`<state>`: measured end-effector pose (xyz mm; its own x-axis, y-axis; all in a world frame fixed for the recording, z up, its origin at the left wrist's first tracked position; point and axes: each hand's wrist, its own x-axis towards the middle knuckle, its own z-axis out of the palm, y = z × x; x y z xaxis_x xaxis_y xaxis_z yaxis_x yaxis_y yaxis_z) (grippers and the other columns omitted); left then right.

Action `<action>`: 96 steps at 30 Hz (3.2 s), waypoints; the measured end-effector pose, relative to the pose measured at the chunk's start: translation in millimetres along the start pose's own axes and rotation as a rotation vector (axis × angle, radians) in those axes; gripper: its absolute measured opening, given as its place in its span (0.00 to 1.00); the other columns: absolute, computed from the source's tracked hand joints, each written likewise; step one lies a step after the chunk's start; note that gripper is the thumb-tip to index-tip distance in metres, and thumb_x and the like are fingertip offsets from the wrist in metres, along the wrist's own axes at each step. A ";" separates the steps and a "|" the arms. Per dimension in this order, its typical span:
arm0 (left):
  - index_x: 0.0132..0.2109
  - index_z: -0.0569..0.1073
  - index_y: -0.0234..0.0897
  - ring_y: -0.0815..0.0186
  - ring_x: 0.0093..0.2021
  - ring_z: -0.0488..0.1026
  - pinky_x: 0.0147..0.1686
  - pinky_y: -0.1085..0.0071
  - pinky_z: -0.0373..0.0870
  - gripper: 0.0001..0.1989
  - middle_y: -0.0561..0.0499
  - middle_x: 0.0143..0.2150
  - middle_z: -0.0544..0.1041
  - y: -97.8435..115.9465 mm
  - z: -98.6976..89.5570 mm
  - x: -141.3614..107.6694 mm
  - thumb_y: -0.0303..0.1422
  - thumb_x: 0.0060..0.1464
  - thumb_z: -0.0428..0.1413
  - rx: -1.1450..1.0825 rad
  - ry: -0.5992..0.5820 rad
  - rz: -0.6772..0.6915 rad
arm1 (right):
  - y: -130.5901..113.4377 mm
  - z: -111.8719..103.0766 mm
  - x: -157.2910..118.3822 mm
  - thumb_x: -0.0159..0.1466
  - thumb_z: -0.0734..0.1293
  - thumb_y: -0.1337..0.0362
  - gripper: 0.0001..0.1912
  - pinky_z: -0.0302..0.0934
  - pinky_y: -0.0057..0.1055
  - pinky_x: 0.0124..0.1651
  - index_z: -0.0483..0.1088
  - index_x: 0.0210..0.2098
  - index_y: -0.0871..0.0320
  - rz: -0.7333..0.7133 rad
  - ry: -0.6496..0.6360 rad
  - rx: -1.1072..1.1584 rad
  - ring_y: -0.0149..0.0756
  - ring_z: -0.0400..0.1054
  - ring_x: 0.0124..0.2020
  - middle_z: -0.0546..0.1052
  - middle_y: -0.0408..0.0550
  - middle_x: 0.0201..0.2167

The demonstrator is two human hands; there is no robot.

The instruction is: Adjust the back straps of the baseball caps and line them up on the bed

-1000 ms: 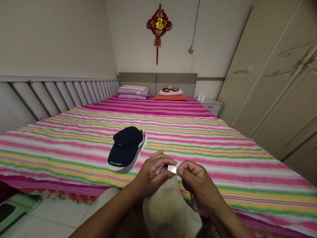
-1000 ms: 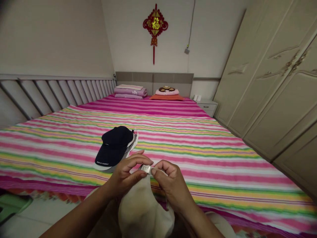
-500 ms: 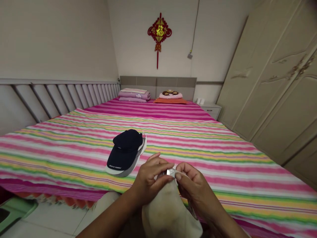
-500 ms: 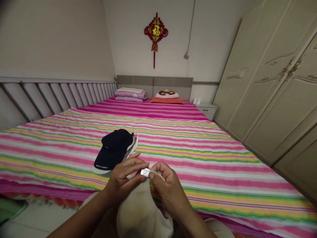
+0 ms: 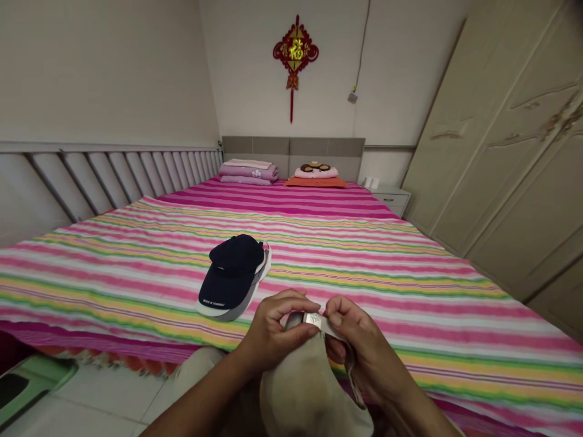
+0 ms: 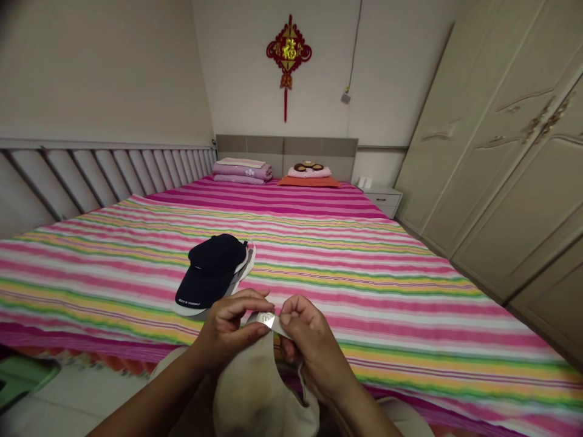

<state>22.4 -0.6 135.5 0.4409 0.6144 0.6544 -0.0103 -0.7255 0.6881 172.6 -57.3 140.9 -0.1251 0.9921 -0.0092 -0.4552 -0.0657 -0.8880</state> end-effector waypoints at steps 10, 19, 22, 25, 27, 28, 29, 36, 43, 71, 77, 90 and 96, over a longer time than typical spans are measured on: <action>0.35 0.74 0.36 0.65 0.37 0.70 0.45 0.65 0.64 0.11 0.49 0.32 0.74 -10.3 -2.7 -3.5 0.27 0.40 0.60 -0.161 -0.031 -0.109 | 5.2 -2.2 3.8 0.49 0.70 0.65 0.14 0.50 0.22 0.21 0.59 0.25 0.57 -0.085 0.043 -0.055 0.23 0.56 0.16 0.63 0.35 0.17; 0.34 0.73 0.34 0.67 0.33 0.69 0.46 0.61 0.62 0.09 0.50 0.30 0.73 -8.0 -5.5 -4.7 0.26 0.40 0.60 -0.122 -0.029 -0.054 | 6.2 -6.5 2.4 0.52 0.68 0.60 0.11 0.43 0.22 0.17 0.64 0.22 0.61 0.072 0.000 -0.147 0.21 0.52 0.11 0.65 0.38 0.12; 0.34 0.74 0.33 0.67 0.33 0.70 0.45 0.62 0.63 0.09 0.49 0.30 0.73 -6.9 -4.1 -4.5 0.26 0.40 0.60 -0.113 -0.065 -0.047 | 7.0 -4.7 3.8 0.52 0.68 0.60 0.12 0.41 0.22 0.16 0.64 0.21 0.61 0.052 -0.008 -0.155 0.21 0.50 0.11 0.64 0.38 0.12; 0.34 0.74 0.34 0.66 0.34 0.70 0.44 0.63 0.64 0.09 0.49 0.31 0.74 -9.0 -6.3 -5.7 0.26 0.41 0.60 -0.152 -0.055 -0.091 | 5.1 -4.8 3.1 0.56 0.65 0.56 0.13 0.45 0.23 0.18 0.64 0.24 0.60 0.054 -0.043 -0.141 0.23 0.54 0.13 0.66 0.40 0.13; 0.34 0.74 0.35 0.65 0.36 0.70 0.44 0.63 0.64 0.09 0.49 0.31 0.74 -11.6 -8.9 -6.9 0.27 0.41 0.60 -0.193 -0.038 -0.125 | 4.1 -6.8 2.0 0.57 0.62 0.54 0.14 0.48 0.24 0.20 0.64 0.27 0.60 0.082 -0.076 -0.126 0.26 0.58 0.15 0.68 0.43 0.15; 0.34 0.74 0.35 0.65 0.36 0.70 0.44 0.64 0.64 0.09 0.49 0.31 0.74 -12.8 -10.2 -7.3 0.27 0.41 0.60 -0.208 -0.033 -0.133 | 4.2 -8.1 1.6 0.57 0.63 0.54 0.14 0.49 0.24 0.20 0.64 0.28 0.61 0.101 -0.082 -0.126 0.26 0.58 0.15 0.69 0.43 0.15; 0.34 0.75 0.36 0.65 0.36 0.70 0.44 0.64 0.64 0.09 0.49 0.31 0.74 -13.8 -11.2 -7.6 0.27 0.41 0.60 -0.218 -0.032 -0.136 | 4.7 -9.3 1.3 0.55 0.64 0.55 0.14 0.49 0.24 0.19 0.64 0.27 0.61 0.121 -0.079 -0.128 0.25 0.58 0.14 0.68 0.42 0.15; 0.34 0.75 0.34 0.65 0.35 0.70 0.45 0.62 0.63 0.09 0.48 0.31 0.74 -9.5 -11.8 -6.1 0.28 0.40 0.60 -0.185 -0.087 -0.117 | 6.0 -7.1 2.3 0.51 0.67 0.59 0.13 0.41 0.21 0.15 0.61 0.21 0.59 0.137 -0.014 -0.148 0.20 0.48 0.09 0.61 0.34 0.07; 0.34 0.75 0.33 0.66 0.32 0.71 0.45 0.62 0.64 0.09 0.48 0.30 0.75 -1.3 -10.9 -5.0 0.30 0.41 0.60 -0.141 -0.118 -0.097 | 0.6 -0.9 3.0 0.51 0.67 0.61 0.11 0.42 0.21 0.15 0.62 0.23 0.60 0.116 -0.038 -0.201 0.21 0.51 0.10 0.63 0.36 0.10; 0.33 0.73 0.29 0.76 0.21 0.61 0.21 0.78 0.55 0.16 0.54 0.22 0.69 -6.0 -21.8 11.8 0.41 0.44 0.57 -0.512 -0.498 -0.879 | -8.3 -6.2 8.2 0.47 0.67 0.68 0.10 0.37 0.21 0.15 0.59 0.23 0.57 0.080 -0.066 -0.221 0.19 0.45 0.11 0.58 0.32 0.12; 0.26 0.70 0.30 0.78 0.18 0.56 0.18 0.79 0.49 0.15 0.57 0.18 0.64 -5.0 -17.3 11.0 0.40 0.39 0.60 -0.593 -0.482 -0.945 | -4.0 -5.4 7.7 0.47 0.67 0.67 0.10 0.36 0.22 0.15 0.59 0.23 0.57 0.085 -0.049 -0.206 0.20 0.43 0.12 0.56 0.32 0.11; 0.18 0.61 0.33 0.79 0.13 0.49 0.14 0.78 0.44 0.17 0.60 0.13 0.58 -13.0 -2.9 -2.4 0.38 0.38 0.59 -0.674 -0.303 -0.986 | 3.8 -6.1 8.4 0.49 0.65 0.68 0.08 0.34 0.22 0.16 0.58 0.23 0.57 0.049 -0.009 -0.199 0.21 0.39 0.13 0.53 0.31 0.13; 0.19 0.64 0.32 0.79 0.13 0.51 0.14 0.78 0.46 0.14 0.59 0.13 0.60 -16.4 0.2 -4.8 0.37 0.38 0.59 -0.670 -0.241 -0.980 | 5.0 -2.7 7.8 0.48 0.65 0.69 0.09 0.33 0.23 0.16 0.57 0.24 0.57 0.036 0.042 -0.135 0.20 0.38 0.13 0.54 0.32 0.14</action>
<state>20.6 8.2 121.0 0.6771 0.6877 -0.2618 -0.0094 0.3639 0.9314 171.7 -49.7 135.1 -0.1010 0.9932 -0.0586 -0.3283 -0.0889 -0.9404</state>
